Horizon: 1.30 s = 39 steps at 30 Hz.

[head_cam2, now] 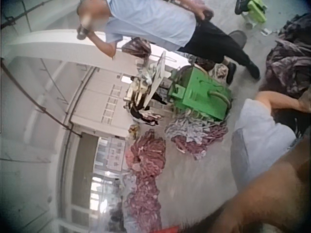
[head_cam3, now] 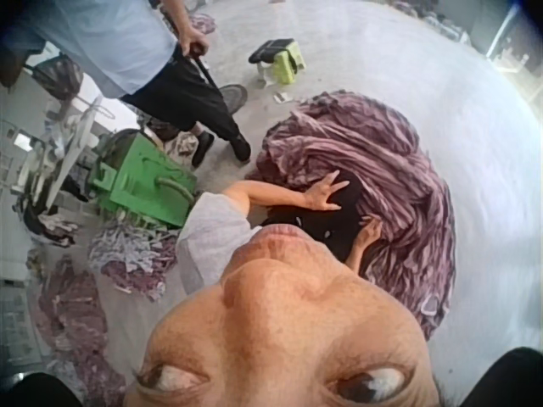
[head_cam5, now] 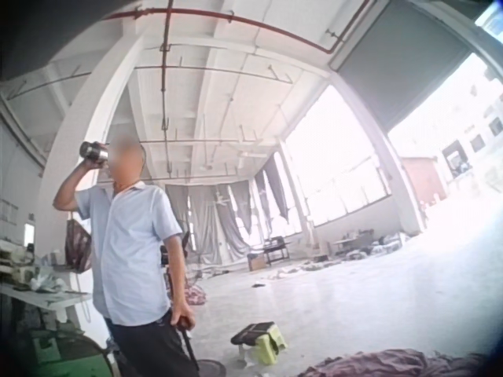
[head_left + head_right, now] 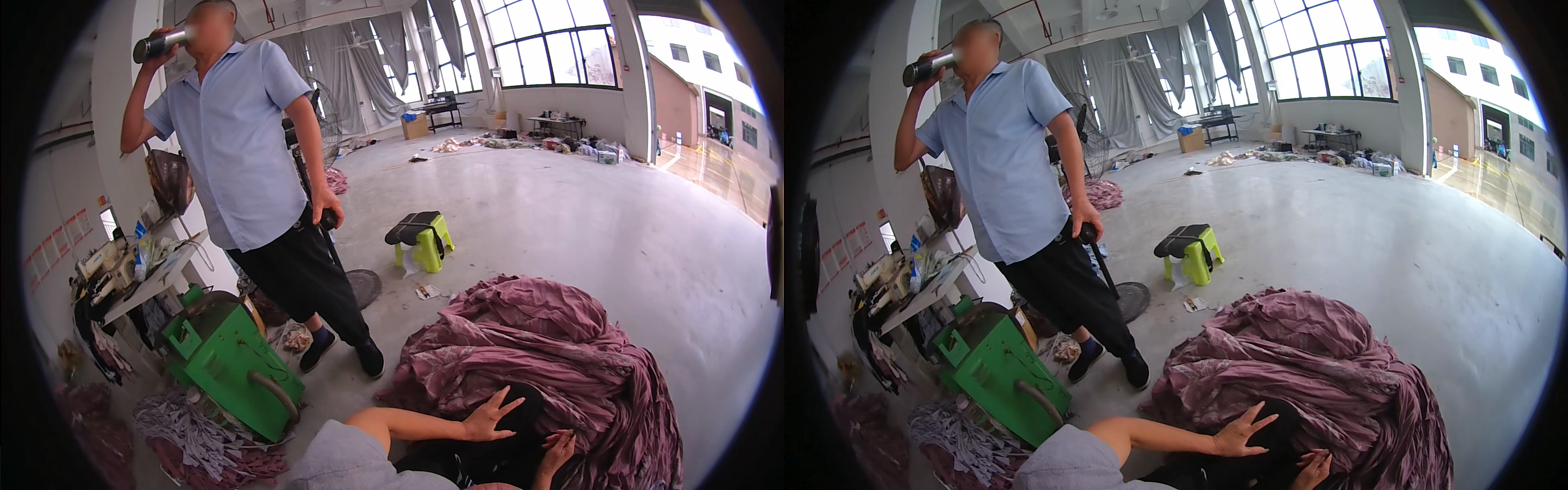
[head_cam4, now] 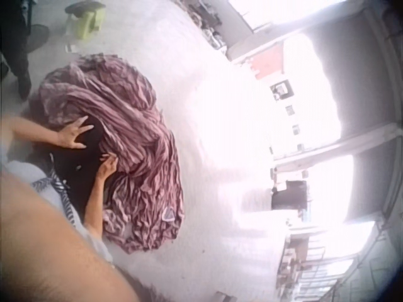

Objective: The person sits on the floor and repeatedly picks up pieces of pink patterned fabric from a large pile. Using a small blade, they cut off tags or labels from the fabric and place the trimmed pieces back into the pile. Another person is visible in the background working on a similar pile.

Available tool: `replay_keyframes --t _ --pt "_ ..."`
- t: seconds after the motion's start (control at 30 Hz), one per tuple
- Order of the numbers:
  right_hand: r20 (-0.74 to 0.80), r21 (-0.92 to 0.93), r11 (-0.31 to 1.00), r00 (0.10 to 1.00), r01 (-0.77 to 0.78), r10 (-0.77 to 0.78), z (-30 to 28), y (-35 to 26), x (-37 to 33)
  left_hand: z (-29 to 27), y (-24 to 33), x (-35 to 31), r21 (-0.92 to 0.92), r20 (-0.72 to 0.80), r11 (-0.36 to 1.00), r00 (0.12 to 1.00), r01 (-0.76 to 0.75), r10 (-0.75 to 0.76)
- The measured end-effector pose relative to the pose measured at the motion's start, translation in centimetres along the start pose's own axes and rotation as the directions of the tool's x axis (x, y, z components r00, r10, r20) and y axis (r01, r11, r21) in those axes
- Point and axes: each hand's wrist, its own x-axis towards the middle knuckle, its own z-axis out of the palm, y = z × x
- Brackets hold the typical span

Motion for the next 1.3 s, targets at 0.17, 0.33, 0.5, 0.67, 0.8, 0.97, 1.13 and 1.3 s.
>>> replay_keyframes --t 0.17,0.33,0.5,0.67,0.8,0.97,1.13,1.3 --pt "0.016 -0.086 0.996 1.000 0.018 -0.017 0.0 1.5 1.2 0.4 0.5 0.4 -0.012 0.013 1.000 1.000 0.003 -0.003" --pt "0.003 -0.038 0.999 1.000 -0.003 0.003 0.0 0.2 0.3 0.5 1.5 0.4 -0.015 0.018 1.000 1.000 -0.015 0.015" --pt "-0.021 0.036 0.999 1.000 0.003 -0.002 -1.3 1.6 0.2 1.4 3.0 0.4 0.020 0.069 0.999 0.997 -0.035 0.034" --pt "-0.036 0.029 1.000 0.999 0.001 0.000 -1.7 1.2 -0.5 2.3 3.8 0.4 0.021 0.108 0.998 0.993 -0.059 0.056" --pt "-0.128 0.251 0.965 0.986 -0.073 0.108 -1.7 -1.5 0.1 2.0 4.7 3.1 0.028 0.147 0.993 0.983 -0.116 0.111" --pt "-0.503 0.403 0.911 0.811 -0.086 0.299 -6.8 -1.1 -1.3 0.9 4.3 3.3 0.023 0.143 0.995 0.985 -0.101 0.096" --pt "-0.686 -0.032 0.909 0.671 -0.415 0.283 -19.9 6.5 -10.2 3.4 5.0 3.8 0.004 0.197 0.995 0.976 -0.097 0.094" --pt "-0.845 -0.306 0.692 0.522 -0.654 0.119 -27.6 8.1 -13.4 3.3 5.6 4.0 -0.015 0.222 0.993 0.968 -0.117 0.117"
